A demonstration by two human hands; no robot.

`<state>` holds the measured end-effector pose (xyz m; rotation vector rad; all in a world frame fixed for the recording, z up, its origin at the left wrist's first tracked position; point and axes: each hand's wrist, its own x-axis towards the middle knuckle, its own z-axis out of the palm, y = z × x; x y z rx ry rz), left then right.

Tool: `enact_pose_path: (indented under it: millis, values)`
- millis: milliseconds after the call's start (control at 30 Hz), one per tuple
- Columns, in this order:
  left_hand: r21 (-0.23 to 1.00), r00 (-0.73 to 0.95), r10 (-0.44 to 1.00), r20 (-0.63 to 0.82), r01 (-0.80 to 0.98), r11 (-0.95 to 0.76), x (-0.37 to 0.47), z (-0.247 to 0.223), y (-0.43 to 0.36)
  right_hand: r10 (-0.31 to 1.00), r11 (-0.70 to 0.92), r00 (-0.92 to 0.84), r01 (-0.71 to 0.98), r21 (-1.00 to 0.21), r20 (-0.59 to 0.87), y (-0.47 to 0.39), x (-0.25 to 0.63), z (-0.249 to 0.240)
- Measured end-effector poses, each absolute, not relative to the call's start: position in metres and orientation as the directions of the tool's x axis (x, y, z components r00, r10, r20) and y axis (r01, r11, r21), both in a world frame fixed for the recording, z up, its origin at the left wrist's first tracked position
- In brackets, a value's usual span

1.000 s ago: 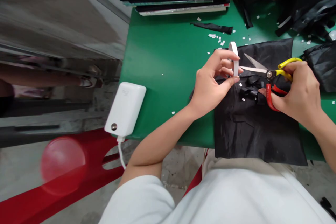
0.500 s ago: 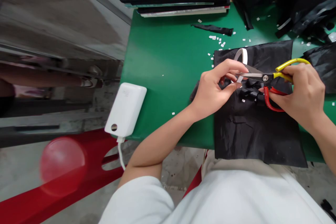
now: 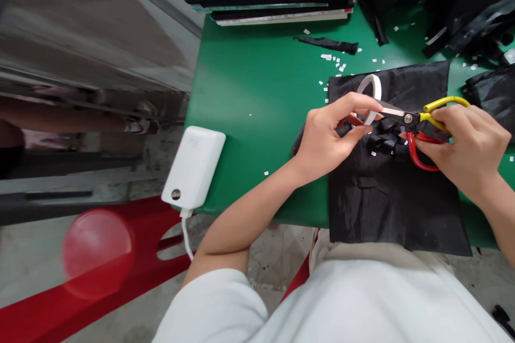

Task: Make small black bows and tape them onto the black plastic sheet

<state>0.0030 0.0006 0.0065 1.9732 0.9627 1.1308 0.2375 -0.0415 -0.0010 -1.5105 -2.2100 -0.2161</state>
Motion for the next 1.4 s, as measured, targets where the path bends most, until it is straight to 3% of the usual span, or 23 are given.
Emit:
enact_pose_path:
  millis: [233, 367, 567, 700, 900, 1067, 1233, 1300, 1400]
  values:
    - [0.752, 0.374, 0.810, 0.452, 0.329, -0.572, 0.002, 0.005, 0.000, 0.852, 0.339, -0.257, 0.935, -0.107, 0.456, -0.044, 0.232, 0.002]
    - [0.634, 0.363, 0.802, 0.475, 0.491, -0.598, -0.001, 0.007, -0.001, 0.893, 0.208, -0.132, 0.969, -0.134, 0.431, -0.040, 0.232, -0.002]
    - [0.404, 0.332, 0.897, 0.293, 0.807, -0.431, -0.009, 0.006, 0.008, 0.916, 0.031, -0.008, 0.998, -0.050, 0.402, -0.032, 0.236, -0.005]
    - [0.320, 0.341, 0.918, 0.202, 0.863, -0.391, -0.012, 0.002, 0.011, 0.946, 0.017, 0.014, 0.996, -0.092, 0.323, -0.030, 0.237, -0.003]
    - [0.388, 0.361, 0.885, 0.294, 0.801, -0.456, -0.014, -0.005, 0.012, 0.975, 0.047, -0.010, 0.985, -0.165, 0.221, -0.030, 0.238, -0.003]
    - [0.383, 0.396, 0.773, 0.495, 0.699, -0.604, -0.007, -0.003, 0.009, 0.964, 0.063, -0.013, 0.982, -0.181, 0.266, -0.032, 0.236, -0.005]
    - [0.478, 0.411, 0.733, 0.543, 0.567, -0.671, 0.000, 0.004, 0.000, 0.960, 0.115, -0.065, 0.979, -0.169, 0.272, -0.032, 0.238, -0.003]
    - [0.536, 0.406, 0.737, 0.540, 0.509, -0.673, 0.001, 0.007, -0.003, 0.933, 0.207, -0.138, 0.962, -0.180, 0.332, -0.033, 0.238, -0.002]
    - [0.638, 0.392, 0.758, 0.522, 0.410, -0.652, 0.003, 0.010, -0.006, 0.817, 0.488, -0.347, 0.842, -0.231, 0.459, -0.037, 0.231, 0.001]
